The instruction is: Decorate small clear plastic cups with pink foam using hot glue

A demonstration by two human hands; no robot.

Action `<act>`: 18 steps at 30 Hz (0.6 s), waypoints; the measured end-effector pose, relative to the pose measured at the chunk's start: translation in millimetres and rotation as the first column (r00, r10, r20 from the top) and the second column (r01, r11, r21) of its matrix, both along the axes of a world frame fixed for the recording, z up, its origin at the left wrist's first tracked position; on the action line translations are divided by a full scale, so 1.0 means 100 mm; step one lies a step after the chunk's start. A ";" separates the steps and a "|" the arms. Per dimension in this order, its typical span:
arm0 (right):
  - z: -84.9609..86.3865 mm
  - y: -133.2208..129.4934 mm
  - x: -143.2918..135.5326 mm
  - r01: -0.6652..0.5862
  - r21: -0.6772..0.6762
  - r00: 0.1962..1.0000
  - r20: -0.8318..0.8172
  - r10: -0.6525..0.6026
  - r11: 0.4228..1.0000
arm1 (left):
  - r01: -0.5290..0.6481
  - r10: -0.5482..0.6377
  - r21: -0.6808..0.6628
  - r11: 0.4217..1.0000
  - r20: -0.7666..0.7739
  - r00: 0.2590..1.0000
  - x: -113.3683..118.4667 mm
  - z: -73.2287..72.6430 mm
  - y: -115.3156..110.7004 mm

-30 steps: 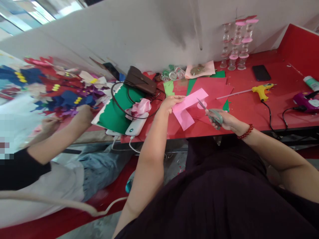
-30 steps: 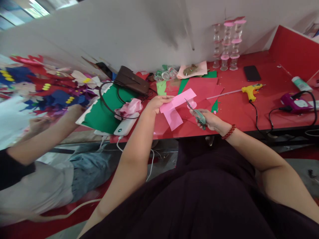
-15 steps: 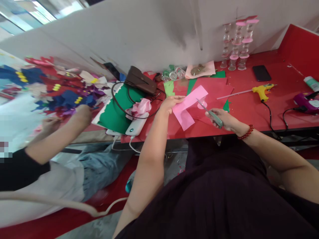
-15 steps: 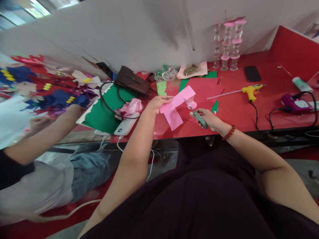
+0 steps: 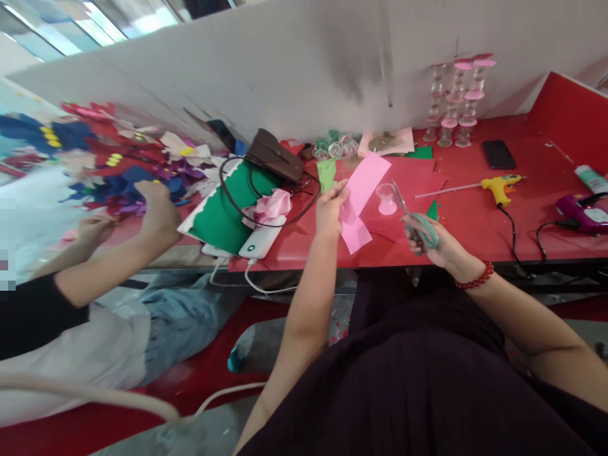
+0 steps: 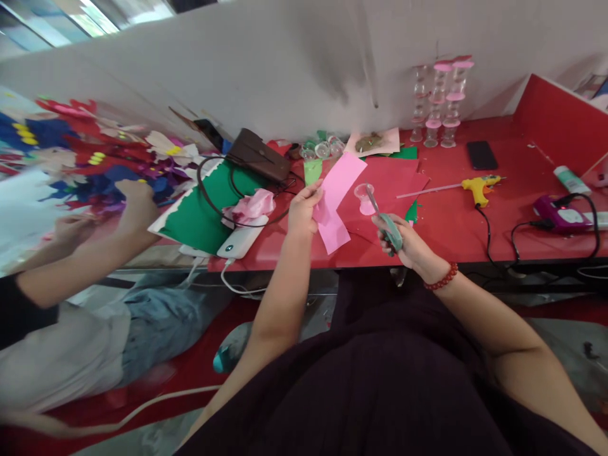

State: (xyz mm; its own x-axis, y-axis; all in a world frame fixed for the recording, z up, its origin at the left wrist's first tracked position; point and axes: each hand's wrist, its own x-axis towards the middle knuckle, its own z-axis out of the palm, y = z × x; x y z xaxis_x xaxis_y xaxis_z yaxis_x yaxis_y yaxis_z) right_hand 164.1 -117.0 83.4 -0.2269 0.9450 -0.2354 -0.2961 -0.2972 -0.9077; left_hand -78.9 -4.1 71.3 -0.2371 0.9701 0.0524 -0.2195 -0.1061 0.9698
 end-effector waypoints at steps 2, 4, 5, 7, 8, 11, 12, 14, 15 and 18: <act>0.02 0.00 -0.08 0.128 0.079 0.992 -0.008 -0.128 0.989 | -0.109 0.107 0.018 0.994 0.106 0.989 0.20 -0.06 -0.18; 0.01 0.02 -0.18 0.220 0.166 0.975 0.001 -0.223 0.961 | -0.156 0.157 -0.022 0.988 0.223 0.962 0.43 -0.13 -0.37; -0.01 0.03 -0.23 0.236 0.199 0.970 0.012 -0.243 0.951 | -0.172 0.176 -0.037 0.984 0.274 0.946 0.54 -0.17 -0.47; -0.08 0.04 -0.31 0.228 0.247 0.969 0.040 -0.245 0.942 | -0.169 0.177 -0.054 0.984 0.338 0.925 0.75 -0.25 -0.65; -0.12 0.04 -0.33 0.226 0.272 0.967 0.052 -0.248 0.936 | -0.148 0.161 -0.062 0.987 0.359 0.919 0.84 -0.29 -0.73; -0.21 0.03 -0.30 0.243 0.335 0.955 0.085 -0.285 0.910 | -0.045 0.091 -0.110 0.993 0.470 0.878 0.99 -0.38 -0.90; -0.22 0.02 -0.26 0.231 0.336 0.955 0.099 -0.278 0.913 | -0.009 0.068 -0.123 0.992 0.486 0.871 0.99 -0.38 -0.92; -0.20 0.01 -0.13 0.156 0.300 0.969 0.139 -0.205 0.941 | 0.040 0.031 -0.140 0.989 0.468 0.883 0.93 -0.34 -0.92; -0.17 0.00 -0.05 0.095 0.269 0.977 0.161 -0.142 0.958 | 0.048 0.019 -0.142 0.989 0.438 0.899 0.86 -0.29 -0.90; -0.05 0.03 0.21 -0.077 0.182 0.977 0.210 0.037 0.980 | 0.034 0.012 -0.112 0.993 0.390 0.921 0.56 -0.12 -0.81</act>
State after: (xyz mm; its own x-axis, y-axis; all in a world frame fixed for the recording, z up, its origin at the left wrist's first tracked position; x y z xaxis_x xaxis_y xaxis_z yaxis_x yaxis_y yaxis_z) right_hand 185.3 -114.1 78.3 -0.2473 0.9636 -0.1015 -0.0859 -0.1262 -0.9883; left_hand -22.7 -85.0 59.1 -0.2053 0.9667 -0.1530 -0.5824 0.0050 0.8129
